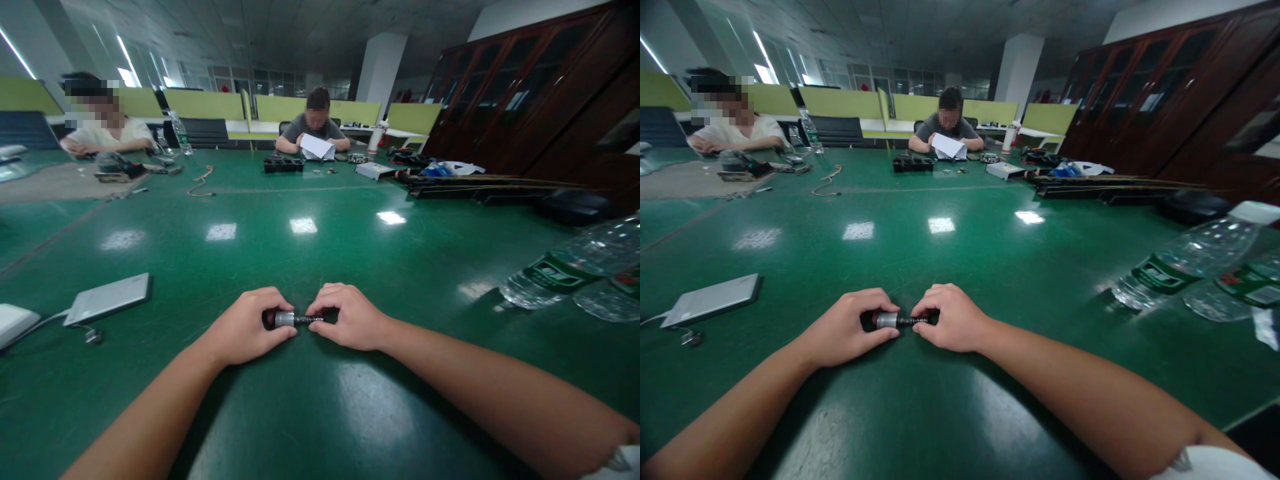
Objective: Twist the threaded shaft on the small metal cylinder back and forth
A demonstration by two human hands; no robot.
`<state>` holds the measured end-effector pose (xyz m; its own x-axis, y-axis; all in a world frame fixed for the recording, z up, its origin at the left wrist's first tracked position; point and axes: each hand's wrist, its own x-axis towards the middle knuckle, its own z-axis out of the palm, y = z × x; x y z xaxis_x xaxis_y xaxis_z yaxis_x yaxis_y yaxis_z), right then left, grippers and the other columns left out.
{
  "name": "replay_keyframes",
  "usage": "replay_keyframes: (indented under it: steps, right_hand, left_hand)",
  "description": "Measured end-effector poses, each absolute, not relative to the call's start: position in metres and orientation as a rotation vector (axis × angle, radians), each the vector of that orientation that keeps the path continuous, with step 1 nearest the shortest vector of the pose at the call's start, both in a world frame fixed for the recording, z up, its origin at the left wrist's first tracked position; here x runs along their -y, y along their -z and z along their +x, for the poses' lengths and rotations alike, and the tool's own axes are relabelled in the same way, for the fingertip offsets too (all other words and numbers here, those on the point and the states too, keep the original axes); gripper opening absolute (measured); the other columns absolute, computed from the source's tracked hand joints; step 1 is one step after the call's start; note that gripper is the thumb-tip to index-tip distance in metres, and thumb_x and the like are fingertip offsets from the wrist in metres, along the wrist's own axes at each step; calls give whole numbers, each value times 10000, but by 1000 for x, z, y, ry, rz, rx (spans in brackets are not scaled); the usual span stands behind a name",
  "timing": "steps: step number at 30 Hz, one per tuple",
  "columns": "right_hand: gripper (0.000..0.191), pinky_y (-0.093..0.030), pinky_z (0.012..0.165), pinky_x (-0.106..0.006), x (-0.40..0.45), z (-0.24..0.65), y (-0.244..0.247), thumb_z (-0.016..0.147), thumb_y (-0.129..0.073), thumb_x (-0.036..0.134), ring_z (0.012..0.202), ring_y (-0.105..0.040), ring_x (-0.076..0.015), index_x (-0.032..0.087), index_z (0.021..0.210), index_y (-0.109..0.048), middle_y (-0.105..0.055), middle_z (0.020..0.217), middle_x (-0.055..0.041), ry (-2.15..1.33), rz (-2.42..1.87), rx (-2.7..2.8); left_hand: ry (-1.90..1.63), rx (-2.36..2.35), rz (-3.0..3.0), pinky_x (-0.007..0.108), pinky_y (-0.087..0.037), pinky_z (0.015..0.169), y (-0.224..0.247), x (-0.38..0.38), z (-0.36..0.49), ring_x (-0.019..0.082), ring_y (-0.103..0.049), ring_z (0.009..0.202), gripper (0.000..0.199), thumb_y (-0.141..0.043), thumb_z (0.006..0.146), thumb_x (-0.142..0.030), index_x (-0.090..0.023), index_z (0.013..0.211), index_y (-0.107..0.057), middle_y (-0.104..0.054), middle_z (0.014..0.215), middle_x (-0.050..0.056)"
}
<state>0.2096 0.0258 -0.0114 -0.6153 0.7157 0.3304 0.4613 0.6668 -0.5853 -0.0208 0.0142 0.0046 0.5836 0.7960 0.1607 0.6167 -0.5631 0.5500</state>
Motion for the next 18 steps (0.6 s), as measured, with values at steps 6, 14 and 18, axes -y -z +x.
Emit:
replay_keyframes:
  steps: [6, 14, 18]
  right_hand:
    - [111, -448, 720, -293, -27, 210, 11, 725, -720, 149, 720, -597, -157, 181, 830, -738, -694, 723, -12, -602, -899, 2347]
    - [113, -440, 725, -299, -28, 211, 13, 730, -722, 156, 725, -602, -158, 179, 839, -743, -704, 741, -16, -601, -892, 2352]
    - [111, -441, 729, -308, -27, 211, 12, 724, -724, 152, 725, -608, -165, 177, 831, -745, -712, 740, -21, -602, -887, 2346]
  left_hand:
    - [-550, -1126, 2380, 286, -455, 707, -7, -14, -20, 174, -606, 764, 183, -716, 794, -286, -168, 932, -695, -645, 832, 37]
    - [-556, -1140, 2388, 283, -451, 705, -5, -14, -22, 173, -609, 764, 189, -713, 795, -293, -166, 933, -696, -648, 832, 35]
    - [-550, -1146, 2392, 283, -447, 710, -5, -14, -22, 173, -607, 770, 186, -713, 796, -297, -169, 930, -696, -649, 837, 33]
